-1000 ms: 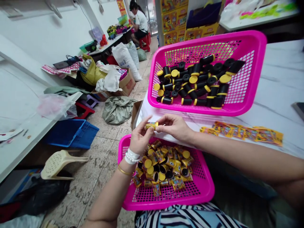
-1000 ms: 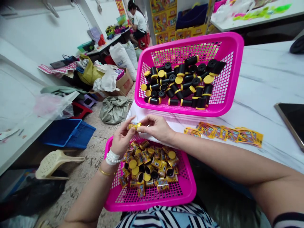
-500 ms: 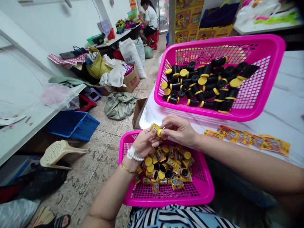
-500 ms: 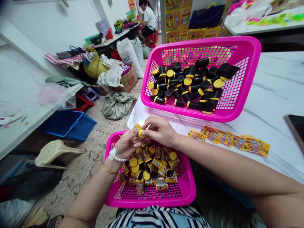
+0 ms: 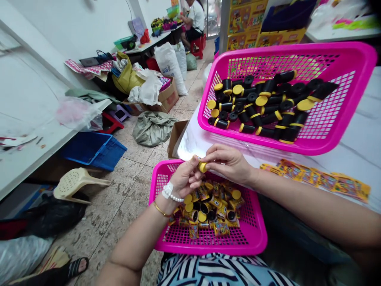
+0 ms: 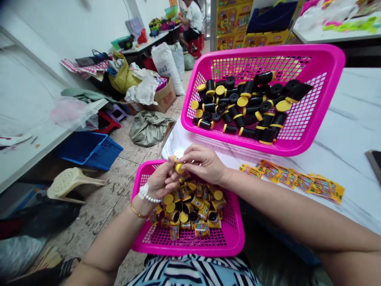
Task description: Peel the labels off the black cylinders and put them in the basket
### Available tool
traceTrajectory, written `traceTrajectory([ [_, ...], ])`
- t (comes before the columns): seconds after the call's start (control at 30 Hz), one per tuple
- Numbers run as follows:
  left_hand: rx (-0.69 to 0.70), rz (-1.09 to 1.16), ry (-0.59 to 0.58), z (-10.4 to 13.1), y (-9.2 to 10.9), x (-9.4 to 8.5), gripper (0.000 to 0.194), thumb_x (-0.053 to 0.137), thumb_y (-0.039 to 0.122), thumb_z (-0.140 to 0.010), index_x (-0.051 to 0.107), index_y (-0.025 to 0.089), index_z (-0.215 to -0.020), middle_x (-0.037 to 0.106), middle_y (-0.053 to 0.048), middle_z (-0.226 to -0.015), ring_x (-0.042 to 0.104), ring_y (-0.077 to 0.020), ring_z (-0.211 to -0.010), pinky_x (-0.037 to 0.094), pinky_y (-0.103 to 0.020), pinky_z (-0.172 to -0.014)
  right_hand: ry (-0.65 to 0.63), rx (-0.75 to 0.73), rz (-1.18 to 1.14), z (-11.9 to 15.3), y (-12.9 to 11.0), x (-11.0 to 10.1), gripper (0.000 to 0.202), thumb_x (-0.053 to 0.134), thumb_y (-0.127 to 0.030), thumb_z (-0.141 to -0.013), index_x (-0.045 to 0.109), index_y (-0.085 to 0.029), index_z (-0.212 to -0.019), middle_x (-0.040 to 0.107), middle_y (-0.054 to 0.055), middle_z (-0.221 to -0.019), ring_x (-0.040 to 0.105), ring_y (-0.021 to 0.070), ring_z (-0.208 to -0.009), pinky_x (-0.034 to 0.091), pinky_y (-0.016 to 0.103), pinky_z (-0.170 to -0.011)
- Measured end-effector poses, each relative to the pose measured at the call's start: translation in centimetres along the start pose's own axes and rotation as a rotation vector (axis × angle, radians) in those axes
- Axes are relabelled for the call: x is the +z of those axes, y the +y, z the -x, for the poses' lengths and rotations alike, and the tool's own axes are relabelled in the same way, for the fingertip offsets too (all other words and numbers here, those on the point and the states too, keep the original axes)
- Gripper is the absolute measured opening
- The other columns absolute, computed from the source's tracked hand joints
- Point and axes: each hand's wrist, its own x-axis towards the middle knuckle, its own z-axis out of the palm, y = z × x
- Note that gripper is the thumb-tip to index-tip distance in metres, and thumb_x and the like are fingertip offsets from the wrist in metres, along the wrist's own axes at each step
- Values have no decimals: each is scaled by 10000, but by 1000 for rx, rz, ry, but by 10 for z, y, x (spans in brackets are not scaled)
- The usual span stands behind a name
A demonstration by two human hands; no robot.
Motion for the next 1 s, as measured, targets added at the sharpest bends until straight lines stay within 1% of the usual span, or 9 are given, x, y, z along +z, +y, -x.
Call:
traceTrajectory([
  [0.1, -17, 38, -21, 6, 0, 1, 340, 767, 424, -794, 603, 129, -833, 513, 65, -512, 266, 9, -331, 286, -75, -297, 21, -35, 6, 0, -1, -1, 73, 705, -257, -889, 753, -213, -922, 631, 19, -798, 620, 128, -705, 518, 245, -606],
  [0.2, 35, 6, 11, 13, -5, 3, 374, 790, 443, -766, 604, 127, -841, 500, 81, -488, 231, 12, -311, 286, -83, -278, -37, -53, 42, 1, -7, 0, 133, 707, -249, -885, 740, -216, -1010, 637, 33, -874, 619, 121, -693, 527, 239, -593],
  [0.33, 49, 22, 50, 24, -13, 6, 423, 752, 524, -775, 579, 138, -781, 507, 75, -448, 237, 3, -286, 298, -96, -264, -157, -177, 133, 1, -21, 2, 196, 698, -239, -895, 733, -242, -1089, 620, 49, -939, 641, 147, -787, 570, 279, -688],
  [0.5, 75, 55, 55, 48, -18, 4, 403, 785, 486, -751, 567, 147, -753, 533, 69, -434, 220, 3, -265, 303, -99, -244, -151, -235, 195, 3, -44, 18, 153, 687, -225, -903, 727, -221, -1050, 601, 49, -917, 637, 149, -805, 580, 271, -713],
  [0.67, -27, 81, 77, 72, -48, -10, 487, 749, 612, -725, 556, 166, -696, 398, 104, -322, 166, -10, -224, 265, -110, -209, -165, -333, 230, 36, -46, 54, 143, 592, -173, -931, 713, -165, -1007, 600, 68, -958, 644, 112, -762, 574, 202, -646],
  [0.73, -96, 118, 58, 78, -64, -15, 492, 722, 632, -741, 572, 166, -698, 350, 111, -301, 142, -11, -219, 245, -106, -208, -154, -284, 318, 57, -41, 70, 146, 586, -185, -925, 717, -176, -990, 618, 63, -941, 648, 111, -732, 571, 196, -622],
  [0.83, -163, 74, 110, 84, -81, -17, 498, 716, 625, -747, 538, 171, -645, 345, 108, -308, 148, -11, -219, 224, -108, -214, -76, -160, 450, 85, -41, 83, 120, 626, -246, -921, 725, -202, -973, 647, 67, -897, 659, 139, -731, 581, 224, -626],
  [0.9, -172, -38, 171, 84, -82, -16, 534, 714, 652, -727, 498, 178, -611, 373, 95, -315, 174, -16, -223, 215, -117, -221, -2, -119, 484, 99, -49, 78, 162, 656, -280, -919, 718, -218, -1056, 670, 66, -898, 665, 152, -740, 585, 239, -634],
  [1.0, -90, -291, 274, 83, -65, -22, 525, 708, 678, -706, 510, 193, -662, 433, 83, -337, 224, -35, -231, 203, -138, -240, 186, -33, 629, 113, -64, 40, 329, 685, -285, -912, 669, -263, -1240, 682, 60, -926, 661, 171, -772, 584, 275, -669],
])
